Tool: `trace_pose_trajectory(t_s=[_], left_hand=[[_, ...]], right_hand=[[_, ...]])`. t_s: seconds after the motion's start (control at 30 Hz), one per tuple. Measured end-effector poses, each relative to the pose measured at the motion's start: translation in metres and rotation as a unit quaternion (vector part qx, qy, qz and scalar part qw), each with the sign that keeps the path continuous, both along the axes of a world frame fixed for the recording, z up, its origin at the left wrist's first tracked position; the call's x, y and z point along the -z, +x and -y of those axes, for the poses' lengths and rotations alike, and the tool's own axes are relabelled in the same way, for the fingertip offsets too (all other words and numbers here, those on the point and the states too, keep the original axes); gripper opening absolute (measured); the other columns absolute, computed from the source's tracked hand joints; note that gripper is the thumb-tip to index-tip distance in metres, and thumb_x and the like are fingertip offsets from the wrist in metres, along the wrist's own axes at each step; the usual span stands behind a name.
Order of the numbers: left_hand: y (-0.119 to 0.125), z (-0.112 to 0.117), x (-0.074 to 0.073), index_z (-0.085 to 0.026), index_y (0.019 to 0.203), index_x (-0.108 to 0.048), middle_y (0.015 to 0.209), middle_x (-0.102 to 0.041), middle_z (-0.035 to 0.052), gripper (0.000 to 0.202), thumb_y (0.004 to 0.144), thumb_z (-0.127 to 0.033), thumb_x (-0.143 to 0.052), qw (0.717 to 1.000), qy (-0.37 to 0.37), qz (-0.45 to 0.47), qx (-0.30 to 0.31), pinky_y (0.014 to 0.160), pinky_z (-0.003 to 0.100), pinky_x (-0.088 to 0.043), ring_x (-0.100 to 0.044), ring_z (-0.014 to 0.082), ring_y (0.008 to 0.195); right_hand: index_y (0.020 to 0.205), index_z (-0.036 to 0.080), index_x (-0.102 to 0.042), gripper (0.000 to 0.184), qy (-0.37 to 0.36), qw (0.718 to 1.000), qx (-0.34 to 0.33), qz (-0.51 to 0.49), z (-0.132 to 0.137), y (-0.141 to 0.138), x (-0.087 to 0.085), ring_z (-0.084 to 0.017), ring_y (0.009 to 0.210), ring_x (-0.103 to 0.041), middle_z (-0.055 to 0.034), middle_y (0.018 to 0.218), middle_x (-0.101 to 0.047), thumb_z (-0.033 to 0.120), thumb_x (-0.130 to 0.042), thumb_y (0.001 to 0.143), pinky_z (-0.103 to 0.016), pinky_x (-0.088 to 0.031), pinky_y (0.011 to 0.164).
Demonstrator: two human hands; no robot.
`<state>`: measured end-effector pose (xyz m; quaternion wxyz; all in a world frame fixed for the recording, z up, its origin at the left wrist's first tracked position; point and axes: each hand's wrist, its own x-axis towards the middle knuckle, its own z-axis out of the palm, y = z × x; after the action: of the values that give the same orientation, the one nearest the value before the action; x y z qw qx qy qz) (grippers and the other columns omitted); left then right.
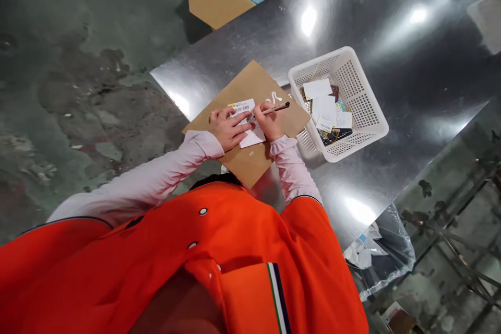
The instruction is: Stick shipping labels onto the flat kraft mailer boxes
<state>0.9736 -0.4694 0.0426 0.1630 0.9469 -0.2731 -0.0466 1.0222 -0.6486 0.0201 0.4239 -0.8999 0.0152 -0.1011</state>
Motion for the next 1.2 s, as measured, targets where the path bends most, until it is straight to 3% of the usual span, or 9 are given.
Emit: trace_pose_trajectory(t_s=[0.17, 0.33, 0.57, 0.67, 0.83, 0.93, 1.03, 1.13, 1.2], left_hand=[[-0.001, 0.000, -0.001, -0.037, 0.131, -0.069, 0.155, -0.051, -0.0021, 0.038, 0.099, -0.044, -0.049, 1.000, 0.005, -0.004, 0.000, 0.104, 0.060, -0.019, -0.031, 0.0357, 0.134], [-0.001, 0.000, -0.003, -0.036, 0.131, -0.069, 0.155, -0.051, -0.0010, 0.039, 0.100, -0.043, -0.047, 1.000, 0.000, -0.014, -0.006, 0.104, 0.061, -0.017, -0.031, 0.0366, 0.135], [0.000, -0.002, -0.003, -0.034, 0.127, -0.071, 0.151, -0.056, 0.0020, 0.036, 0.097, -0.042, -0.052, 1.000, -0.025, -0.004, -0.007, 0.104, 0.060, -0.019, -0.035, 0.0366, 0.133], [0.001, -0.004, -0.005, -0.033, 0.124, -0.072, 0.150, -0.056, 0.0032, 0.034, 0.096, -0.040, -0.054, 1.000, -0.028, -0.001, -0.008, 0.103, 0.059, -0.022, -0.036, 0.0362, 0.131], [0.000, -0.007, -0.007, -0.026, 0.138, -0.065, 0.159, -0.044, 0.0120, 0.053, 0.086, -0.037, -0.062, 0.999, -0.017, 0.019, -0.026, 0.106, 0.058, -0.028, -0.039, 0.0404, 0.134], [0.000, -0.010, -0.004, -0.019, 0.141, -0.062, 0.157, -0.045, 0.0167, 0.062, 0.082, -0.039, -0.062, 0.998, -0.025, 0.029, -0.041, 0.107, 0.060, -0.031, -0.039, 0.0432, 0.136], [0.005, -0.016, 0.003, -0.020, 0.132, -0.069, 0.152, -0.050, 0.0156, 0.052, 0.085, -0.040, -0.058, 0.998, -0.039, 0.033, -0.043, 0.105, 0.060, -0.036, -0.040, 0.0413, 0.136], [0.012, -0.022, 0.009, -0.016, 0.128, -0.071, 0.148, -0.055, 0.0166, 0.047, 0.092, -0.040, -0.051, 0.995, -0.076, 0.053, -0.040, 0.109, 0.058, -0.038, -0.044, 0.0362, 0.135], [0.014, -0.024, 0.010, -0.014, 0.124, -0.074, 0.143, -0.059, 0.0172, 0.044, 0.096, -0.037, -0.048, 0.993, -0.095, 0.062, -0.042, 0.112, 0.055, -0.038, -0.048, 0.0330, 0.132]], right_hand=[[0.057, 0.024, -0.025, 0.047, -0.007, 1.000, -0.015, -0.002, -0.001, 0.000, -0.004, -0.009, 0.052, -0.031, 0.0079, 0.050, -0.026, 0.019, -0.056, 0.091, -0.027, -0.034, 0.059], [0.056, 0.024, -0.025, 0.047, 0.025, 0.999, -0.009, 0.022, 0.003, 0.002, 0.006, -0.010, 0.052, -0.034, 0.0067, 0.051, -0.031, 0.024, -0.056, 0.091, -0.027, -0.036, 0.059], [0.062, 0.023, -0.038, 0.045, 0.149, 0.969, 0.167, 0.105, 0.011, -0.004, 0.003, -0.012, 0.062, -0.051, 0.0028, 0.061, -0.045, 0.050, -0.042, 0.099, -0.027, -0.047, 0.068], [0.070, 0.020, -0.047, 0.047, 0.137, 0.962, 0.211, 0.102, 0.051, 0.007, -0.005, -0.013, 0.071, -0.056, 0.0002, 0.069, -0.052, 0.058, -0.043, 0.098, -0.027, -0.048, 0.072], [0.072, 0.015, -0.059, 0.053, 0.043, 0.966, 0.243, -0.081, 0.169, 0.036, -0.002, -0.020, 0.078, -0.061, -0.0071, 0.071, -0.060, 0.062, -0.049, 0.095, -0.033, -0.048, 0.077], [0.087, 0.008, -0.068, 0.052, -0.046, 0.946, 0.251, -0.198, 0.196, 0.038, 0.000, -0.027, 0.090, -0.065, -0.0179, 0.086, -0.069, 0.059, -0.068, 0.084, -0.038, -0.048, 0.085], [0.112, 0.007, -0.068, 0.050, -0.107, 0.962, 0.214, -0.130, 0.159, 0.020, -0.011, -0.028, 0.099, -0.065, -0.0200, 0.104, -0.071, 0.046, -0.073, 0.083, -0.038, -0.047, 0.090], [0.113, 0.014, -0.069, 0.037, -0.101, 0.988, 0.044, -0.109, 0.089, -0.014, -0.033, -0.024, 0.092, -0.068, -0.0128, 0.097, -0.074, 0.044, -0.053, 0.097, -0.034, -0.049, 0.085], [0.116, 0.014, -0.068, 0.043, -0.162, 0.975, -0.068, -0.137, 0.046, -0.037, -0.049, -0.026, 0.097, -0.069, -0.0149, 0.101, -0.074, 0.049, -0.051, 0.099, -0.033, -0.048, 0.085]])
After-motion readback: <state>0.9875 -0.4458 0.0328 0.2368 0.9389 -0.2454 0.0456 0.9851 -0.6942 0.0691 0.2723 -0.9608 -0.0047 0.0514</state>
